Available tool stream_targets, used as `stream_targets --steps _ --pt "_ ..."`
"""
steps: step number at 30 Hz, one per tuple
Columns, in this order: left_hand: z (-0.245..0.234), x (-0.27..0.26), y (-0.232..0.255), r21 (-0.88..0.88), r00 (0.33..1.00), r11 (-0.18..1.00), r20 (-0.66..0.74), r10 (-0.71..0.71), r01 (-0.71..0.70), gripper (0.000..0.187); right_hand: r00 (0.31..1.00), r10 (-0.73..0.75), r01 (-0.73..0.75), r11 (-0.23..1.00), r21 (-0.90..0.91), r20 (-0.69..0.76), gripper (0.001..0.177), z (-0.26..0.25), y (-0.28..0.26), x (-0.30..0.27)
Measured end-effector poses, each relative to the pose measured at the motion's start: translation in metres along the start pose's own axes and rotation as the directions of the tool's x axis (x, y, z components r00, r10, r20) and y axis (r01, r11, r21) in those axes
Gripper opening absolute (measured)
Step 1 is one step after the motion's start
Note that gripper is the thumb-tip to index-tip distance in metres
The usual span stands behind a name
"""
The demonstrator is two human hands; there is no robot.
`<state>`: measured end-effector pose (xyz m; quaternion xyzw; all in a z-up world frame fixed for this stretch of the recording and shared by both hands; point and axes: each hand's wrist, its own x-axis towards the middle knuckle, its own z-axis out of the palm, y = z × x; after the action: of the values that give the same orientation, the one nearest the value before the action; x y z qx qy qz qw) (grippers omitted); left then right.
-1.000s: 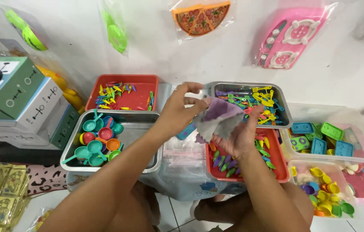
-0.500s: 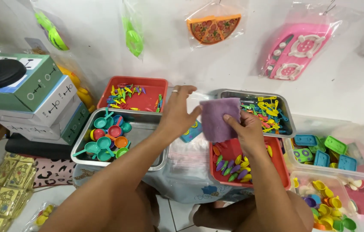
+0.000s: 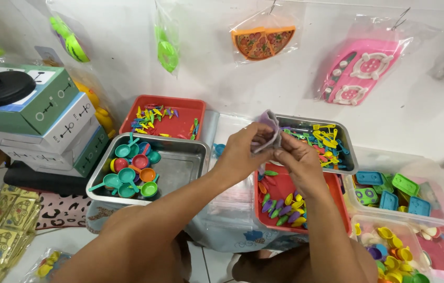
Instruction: Sorting and organizing small plastic toys and alphabet pieces into various trays
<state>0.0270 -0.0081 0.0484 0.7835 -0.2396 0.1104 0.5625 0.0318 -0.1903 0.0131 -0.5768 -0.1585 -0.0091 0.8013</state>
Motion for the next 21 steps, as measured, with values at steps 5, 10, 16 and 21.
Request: stream_targets --steps 5,10,16,21 --pt "-0.005 0.003 -0.004 -0.323 0.975 0.929 -0.062 -0.212 0.181 0.021 0.996 -0.091 0.087 0.965 -0.249 -0.004 0.050 0.014 -0.011 -0.002" --pt "-0.024 0.008 0.001 -0.091 0.949 0.968 -0.195 -0.247 0.233 0.022 0.965 -0.205 0.088 0.839 -0.537 -0.162 0.018 0.004 0.002 0.010" --pt "-0.037 0.013 0.000 -0.086 0.880 0.929 -0.302 -0.367 0.359 0.044 0.878 -0.164 -0.015 0.929 -0.369 -0.450 0.022 -0.005 0.013 0.016" --pt "-0.007 0.010 -0.006 -0.150 0.907 0.920 -0.166 -0.386 0.363 0.042 0.905 -0.155 0.026 0.950 -0.310 -0.397 0.018 0.045 -0.004 0.001"
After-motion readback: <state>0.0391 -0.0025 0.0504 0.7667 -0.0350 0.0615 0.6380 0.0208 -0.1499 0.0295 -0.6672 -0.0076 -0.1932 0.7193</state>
